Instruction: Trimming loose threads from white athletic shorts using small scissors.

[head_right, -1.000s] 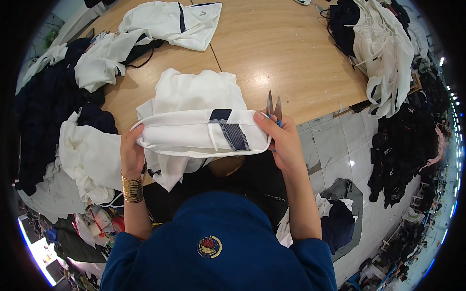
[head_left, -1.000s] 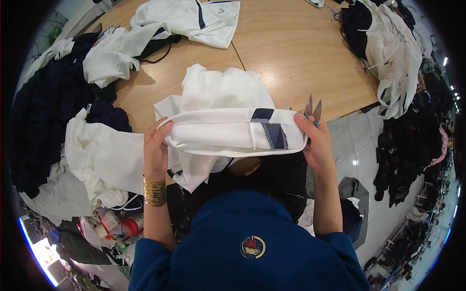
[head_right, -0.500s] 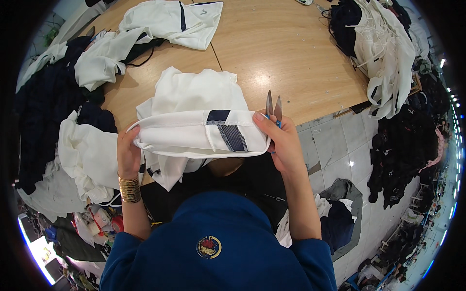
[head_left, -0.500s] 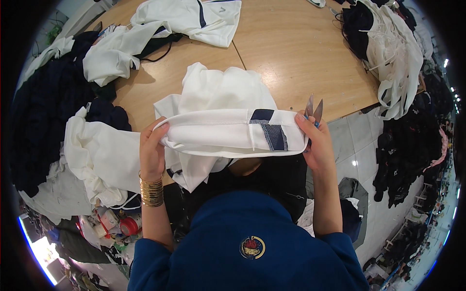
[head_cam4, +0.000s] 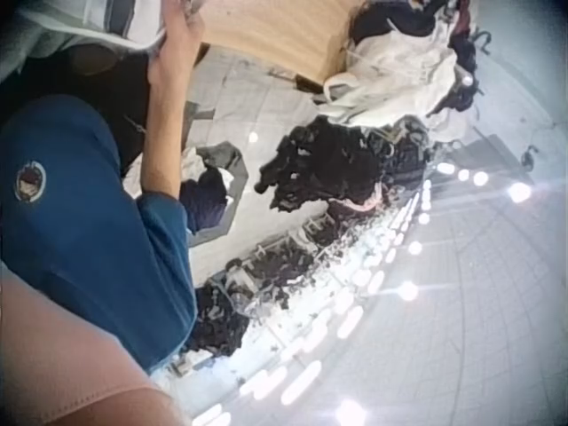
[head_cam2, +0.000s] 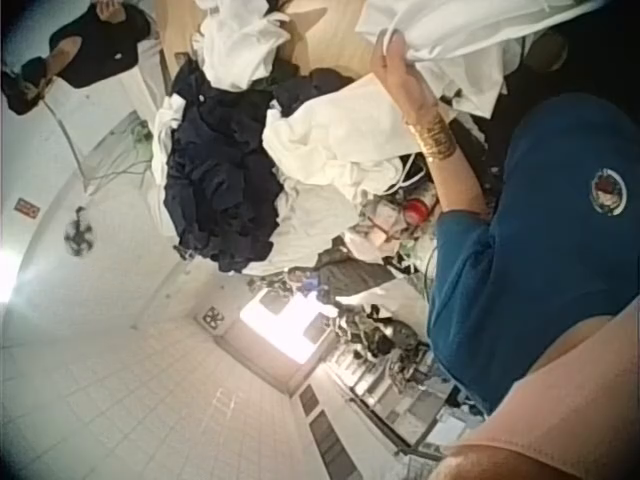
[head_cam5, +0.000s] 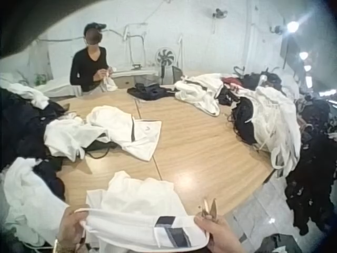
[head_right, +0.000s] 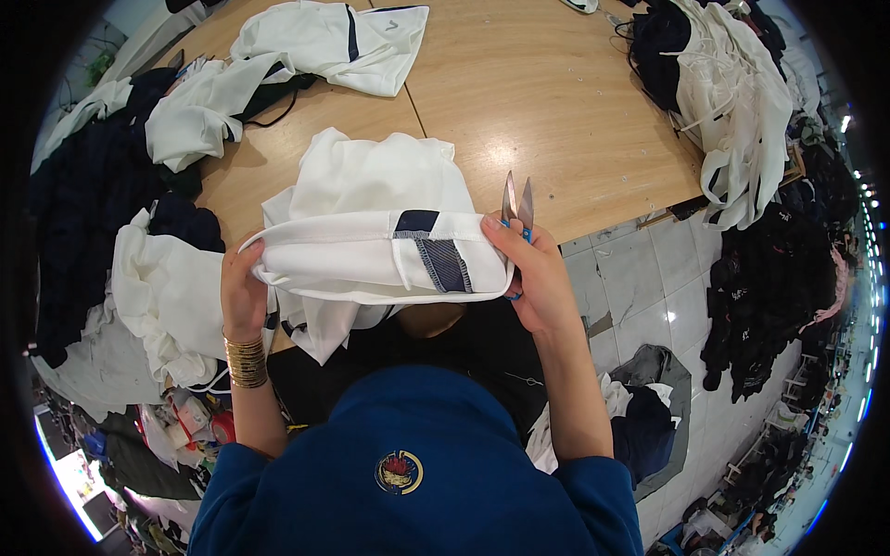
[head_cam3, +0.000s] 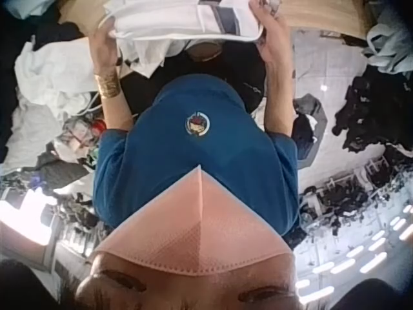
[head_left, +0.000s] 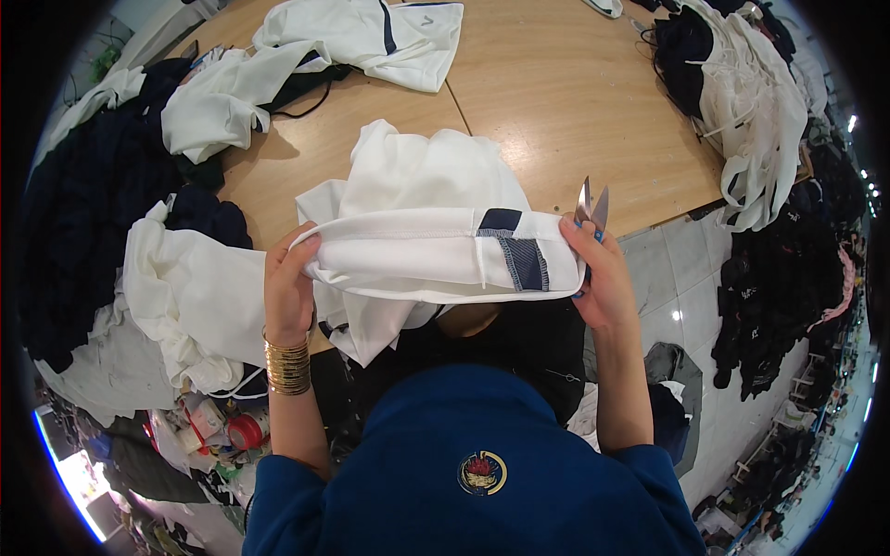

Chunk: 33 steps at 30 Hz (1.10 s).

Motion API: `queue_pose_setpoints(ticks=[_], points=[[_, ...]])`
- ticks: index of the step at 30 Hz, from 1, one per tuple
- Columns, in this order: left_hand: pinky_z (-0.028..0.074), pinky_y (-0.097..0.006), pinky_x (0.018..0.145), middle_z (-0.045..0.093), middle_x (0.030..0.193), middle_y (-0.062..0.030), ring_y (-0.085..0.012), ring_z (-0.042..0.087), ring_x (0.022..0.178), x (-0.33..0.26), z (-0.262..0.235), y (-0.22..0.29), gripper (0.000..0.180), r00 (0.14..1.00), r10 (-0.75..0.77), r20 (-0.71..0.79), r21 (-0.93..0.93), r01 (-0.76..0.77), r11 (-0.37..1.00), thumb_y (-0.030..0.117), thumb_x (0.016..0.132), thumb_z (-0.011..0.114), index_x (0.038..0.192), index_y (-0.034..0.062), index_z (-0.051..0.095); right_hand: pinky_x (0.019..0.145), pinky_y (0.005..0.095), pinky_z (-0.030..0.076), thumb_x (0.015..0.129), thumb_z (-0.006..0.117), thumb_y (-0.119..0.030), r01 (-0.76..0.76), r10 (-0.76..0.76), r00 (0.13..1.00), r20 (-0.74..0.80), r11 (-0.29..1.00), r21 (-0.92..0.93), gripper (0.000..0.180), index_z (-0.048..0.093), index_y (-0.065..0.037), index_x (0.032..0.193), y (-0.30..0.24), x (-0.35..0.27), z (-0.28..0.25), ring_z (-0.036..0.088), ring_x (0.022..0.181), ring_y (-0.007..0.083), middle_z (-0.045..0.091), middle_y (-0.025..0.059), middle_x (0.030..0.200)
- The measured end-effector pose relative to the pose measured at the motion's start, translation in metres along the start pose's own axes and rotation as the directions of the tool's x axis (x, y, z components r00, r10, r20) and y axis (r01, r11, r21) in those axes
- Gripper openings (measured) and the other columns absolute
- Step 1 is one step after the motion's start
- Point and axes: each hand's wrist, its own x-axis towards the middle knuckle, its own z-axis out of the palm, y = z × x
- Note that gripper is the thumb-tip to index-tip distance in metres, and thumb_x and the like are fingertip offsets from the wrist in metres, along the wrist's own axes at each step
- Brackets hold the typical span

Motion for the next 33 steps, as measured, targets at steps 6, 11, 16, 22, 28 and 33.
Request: queue_pose_setpoints(ticks=[6,11,16,22,28,33], points=[[0.042,-0.026,0.082,0.062,0.091,-0.0037,-0.0123,0.056,0.086,0.019,0.002,-0.010,0.023,0.997,-0.075,-0.014,0.293,0.076,0.953,0.015,0.086,0.058,0.099,-0.0035,0.060,0.043,0.0195,0.029,0.088,0.061,-0.023,0.065,-0.079,0.996,-0.048,0.967,-0.247,0.020,0.062,-0.004,0.083,0.002,0.028,0.003,0.039,0.050,0.0016,0.051,-0.0055,0.062],[0.044,-0.025,0.076,0.061,0.080,-0.0037,-0.0123,0.057,0.078,-0.003,0.031,-0.014,0.022,0.818,0.570,-0.082,0.775,-0.307,0.552,0.015,0.086,0.061,0.102,0.0012,0.057,0.053,0.0217,0.033,0.089,0.058,-0.021,0.261,-0.356,0.934,-0.020,0.720,-0.643,0.024,0.060,0.002,0.084,0.030,0.048,-0.001,0.039,0.060,0.0044,0.049,-0.0023,0.062],[0.049,-0.023,0.060,0.065,0.084,-0.0076,-0.0131,0.063,0.064,-0.044,0.031,-0.006,0.024,0.624,-0.653,0.429,0.581,0.363,0.729,0.025,0.092,0.053,0.096,0.0032,0.062,0.054,0.0213,0.033,0.088,0.059,-0.019,0.271,-0.339,0.941,0.008,0.739,-0.617,0.021,0.060,0.002,0.085,0.035,0.040,0.003,0.039,0.060,0.0041,0.049,-0.0024,0.063],[0.047,-0.020,0.055,0.066,0.083,-0.0070,-0.0103,0.063,0.062,-0.047,0.028,-0.005,0.023,0.619,-0.516,0.592,0.583,0.113,0.804,0.023,0.092,0.052,0.098,0.0027,0.062,0.066,0.0226,0.046,0.088,0.060,-0.017,0.227,-0.243,0.970,-0.024,0.932,-0.284,0.020,0.062,0.000,0.096,0.015,0.020,-0.004,0.057,0.073,0.0075,0.061,0.0012,0.079],[0.047,-0.026,0.073,0.063,0.100,-0.0059,-0.0127,0.060,0.087,-0.019,-0.002,-0.016,0.018,0.988,0.078,0.133,0.524,-0.136,0.841,0.014,0.088,0.057,0.103,0.0056,0.060,0.039,0.0197,0.023,0.094,0.052,-0.024,0.570,-0.545,0.808,-0.225,0.819,0.063,0.018,0.058,-0.007,0.092,-0.090,0.035,-0.116,0.030,0.042,0.0033,0.051,-0.0049,0.065],[0.047,-0.027,0.078,0.061,0.102,-0.0064,-0.0167,0.058,0.091,-0.005,-0.030,-0.039,0.022,0.909,0.375,0.184,0.896,-0.312,0.316,0.013,0.084,0.060,0.105,0.0061,0.059,0.057,0.0185,0.036,0.087,0.062,-0.015,0.352,-0.794,0.507,-0.336,0.547,-0.760,0.016,0.064,-0.004,0.097,-0.072,0.067,-0.156,0.045,0.061,0.0041,0.057,-0.0023,0.074]])
